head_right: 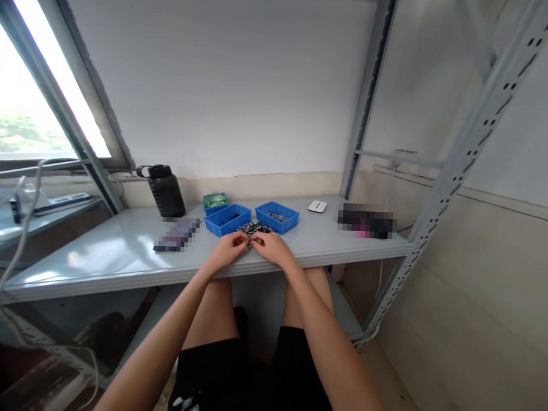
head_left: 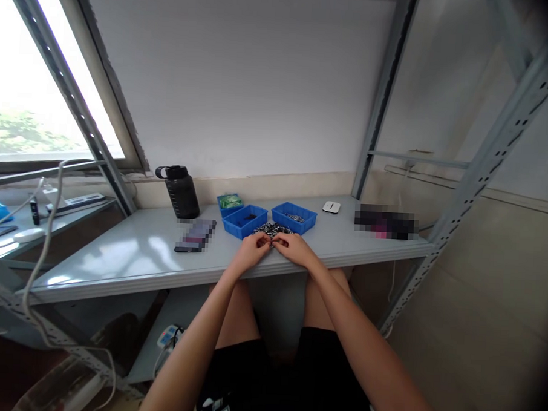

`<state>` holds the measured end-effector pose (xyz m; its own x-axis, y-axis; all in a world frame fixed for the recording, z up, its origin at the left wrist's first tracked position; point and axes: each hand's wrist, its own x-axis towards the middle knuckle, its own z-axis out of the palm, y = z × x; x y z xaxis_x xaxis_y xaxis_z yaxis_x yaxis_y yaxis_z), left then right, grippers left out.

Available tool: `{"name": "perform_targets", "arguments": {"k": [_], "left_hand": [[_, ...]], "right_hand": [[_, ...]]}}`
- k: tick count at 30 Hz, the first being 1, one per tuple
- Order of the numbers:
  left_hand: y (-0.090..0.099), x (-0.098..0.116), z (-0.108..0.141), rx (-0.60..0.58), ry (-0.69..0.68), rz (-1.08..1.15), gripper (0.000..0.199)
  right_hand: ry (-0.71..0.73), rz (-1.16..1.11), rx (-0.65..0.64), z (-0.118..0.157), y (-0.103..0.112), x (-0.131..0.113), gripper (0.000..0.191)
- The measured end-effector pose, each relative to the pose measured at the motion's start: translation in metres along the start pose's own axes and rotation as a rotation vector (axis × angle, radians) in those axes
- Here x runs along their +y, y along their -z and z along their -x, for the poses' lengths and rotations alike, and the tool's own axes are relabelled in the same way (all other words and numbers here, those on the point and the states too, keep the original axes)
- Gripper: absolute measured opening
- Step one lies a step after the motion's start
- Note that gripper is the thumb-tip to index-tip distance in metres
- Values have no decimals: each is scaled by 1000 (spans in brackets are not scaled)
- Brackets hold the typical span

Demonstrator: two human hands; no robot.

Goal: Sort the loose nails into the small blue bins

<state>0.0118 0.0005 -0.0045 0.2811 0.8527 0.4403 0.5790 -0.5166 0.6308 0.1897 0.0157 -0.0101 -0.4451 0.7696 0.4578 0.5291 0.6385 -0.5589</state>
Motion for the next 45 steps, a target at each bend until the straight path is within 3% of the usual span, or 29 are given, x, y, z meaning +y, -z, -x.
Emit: {"name": "perform_targets", "arguments": {"k": [10, 27, 33, 45], "left_hand": [[0, -4, -2, -11, 70, 63, 20], [1, -2, -1, -1, 57, 58, 19], [-2, -8, -4, 78, 98, 78, 21], [0, -5, -1, 33, 67, 62, 17]], "right_hand": [[-9, -25, 82, -2, -2, 4, 22], [18, 18, 89, -2, -5, 9, 21], [21, 11, 104, -2, -3, 6, 21], [16, -1, 93, -2, -3, 6, 21]]}}
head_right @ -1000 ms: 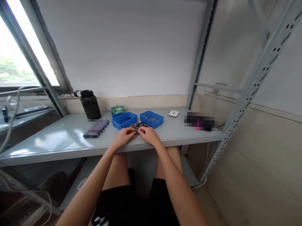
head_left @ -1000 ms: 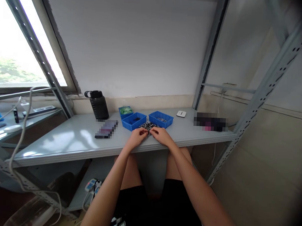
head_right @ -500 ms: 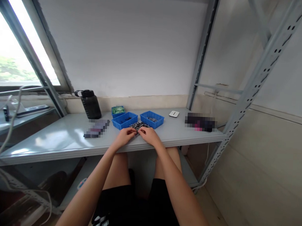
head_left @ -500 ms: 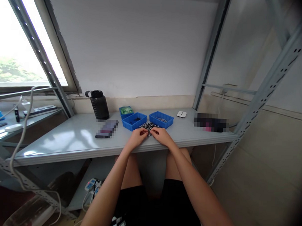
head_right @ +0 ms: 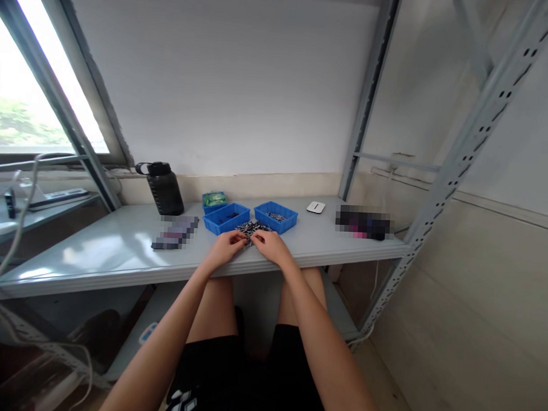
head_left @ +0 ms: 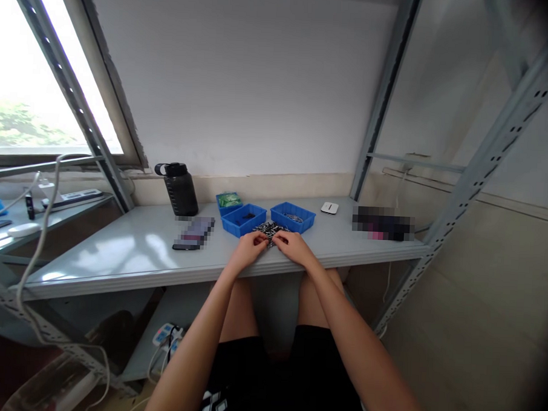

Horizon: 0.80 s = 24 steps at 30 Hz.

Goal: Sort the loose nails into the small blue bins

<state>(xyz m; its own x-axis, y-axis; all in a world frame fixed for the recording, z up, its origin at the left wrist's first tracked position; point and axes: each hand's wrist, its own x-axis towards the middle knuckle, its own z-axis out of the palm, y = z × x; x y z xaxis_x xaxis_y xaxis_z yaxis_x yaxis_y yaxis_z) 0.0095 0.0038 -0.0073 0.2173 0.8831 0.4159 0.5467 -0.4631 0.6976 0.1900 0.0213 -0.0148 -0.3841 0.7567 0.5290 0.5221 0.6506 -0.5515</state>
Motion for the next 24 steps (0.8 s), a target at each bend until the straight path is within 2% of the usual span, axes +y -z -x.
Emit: {"name": "perform_targets", "arguments": {"k": [12, 24], "left_hand": [[-1, -2, -1, -10, 1, 41, 17], [2, 0, 0, -6, -42, 113, 13]], "right_hand": [[-24, -11, -7, -1, -1, 3, 22], [8, 5, -99, -1, 0, 2, 20]]}}
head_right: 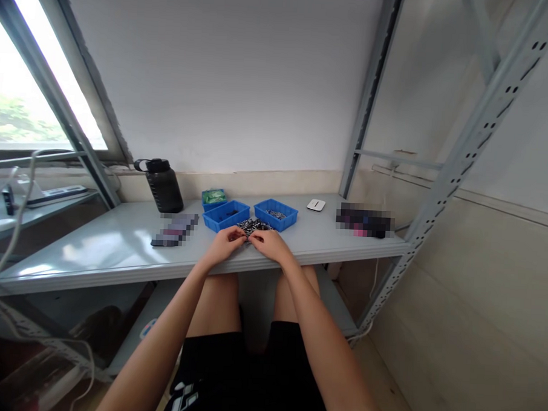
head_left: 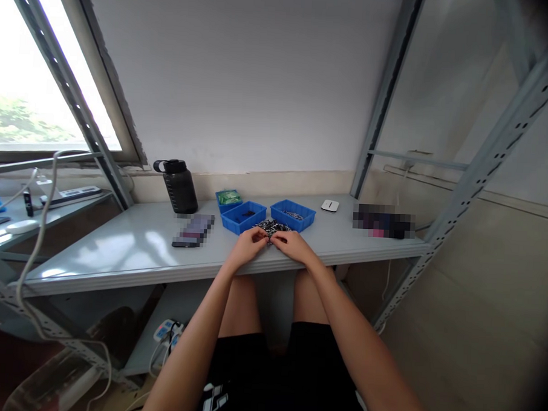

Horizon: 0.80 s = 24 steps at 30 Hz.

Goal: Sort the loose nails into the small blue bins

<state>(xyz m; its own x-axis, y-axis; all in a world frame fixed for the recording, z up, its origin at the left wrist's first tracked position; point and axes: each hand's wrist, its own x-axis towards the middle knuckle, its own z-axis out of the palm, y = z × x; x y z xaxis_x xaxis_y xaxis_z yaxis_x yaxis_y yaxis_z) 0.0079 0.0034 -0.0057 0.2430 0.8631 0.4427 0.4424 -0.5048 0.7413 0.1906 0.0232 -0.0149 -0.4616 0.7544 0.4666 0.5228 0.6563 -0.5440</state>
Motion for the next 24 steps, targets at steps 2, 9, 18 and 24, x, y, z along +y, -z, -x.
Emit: {"name": "perform_targets", "arguments": {"k": [2, 9, 18, 24], "left_hand": [[0, 0, 1, -1, 9, 29, 8], [2, 6, 5, -35, 47, 163, 5], [3, 7, 2, -33, 7, 27, 14], [0, 0, 1, -33, 17, 12, 20]], "right_hand": [[-8, -11, 8, 0, 0, 0, 20], [-16, -13, 47, 2, 3, -6, 18], [-33, -19, 66, 1, 1, -4, 18], [-42, -32, 74, 2, 2, -6, 17]]}}
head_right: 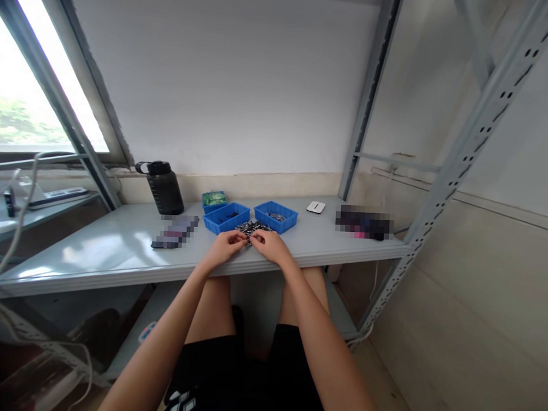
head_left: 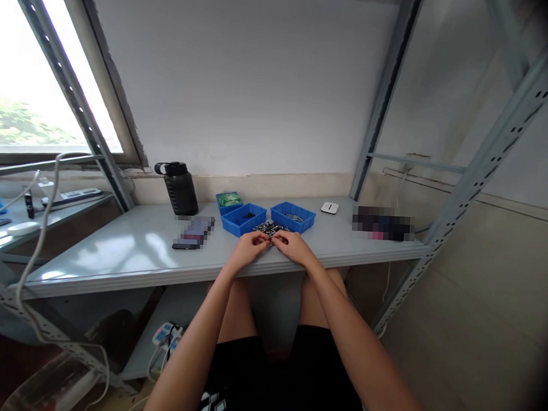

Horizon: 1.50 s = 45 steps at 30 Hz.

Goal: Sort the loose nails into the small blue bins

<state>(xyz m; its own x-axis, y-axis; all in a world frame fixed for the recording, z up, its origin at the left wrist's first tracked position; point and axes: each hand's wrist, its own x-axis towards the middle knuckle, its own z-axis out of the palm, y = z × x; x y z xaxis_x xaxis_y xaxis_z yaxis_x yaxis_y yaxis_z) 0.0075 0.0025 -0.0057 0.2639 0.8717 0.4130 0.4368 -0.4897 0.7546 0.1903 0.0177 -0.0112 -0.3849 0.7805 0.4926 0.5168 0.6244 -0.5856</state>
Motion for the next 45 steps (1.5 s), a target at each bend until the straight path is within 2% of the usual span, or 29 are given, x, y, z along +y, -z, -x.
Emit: {"name": "perform_targets", "arguments": {"k": [33, 45], "left_hand": [[0, 1, -1, -17, 12, -34, 20], [0, -2, -1, 18, 46, 92, 28]], "right_hand": [[67, 8, -64, 0, 0, 2, 21], [85, 19, -81, 0, -2, 5, 21]]}}
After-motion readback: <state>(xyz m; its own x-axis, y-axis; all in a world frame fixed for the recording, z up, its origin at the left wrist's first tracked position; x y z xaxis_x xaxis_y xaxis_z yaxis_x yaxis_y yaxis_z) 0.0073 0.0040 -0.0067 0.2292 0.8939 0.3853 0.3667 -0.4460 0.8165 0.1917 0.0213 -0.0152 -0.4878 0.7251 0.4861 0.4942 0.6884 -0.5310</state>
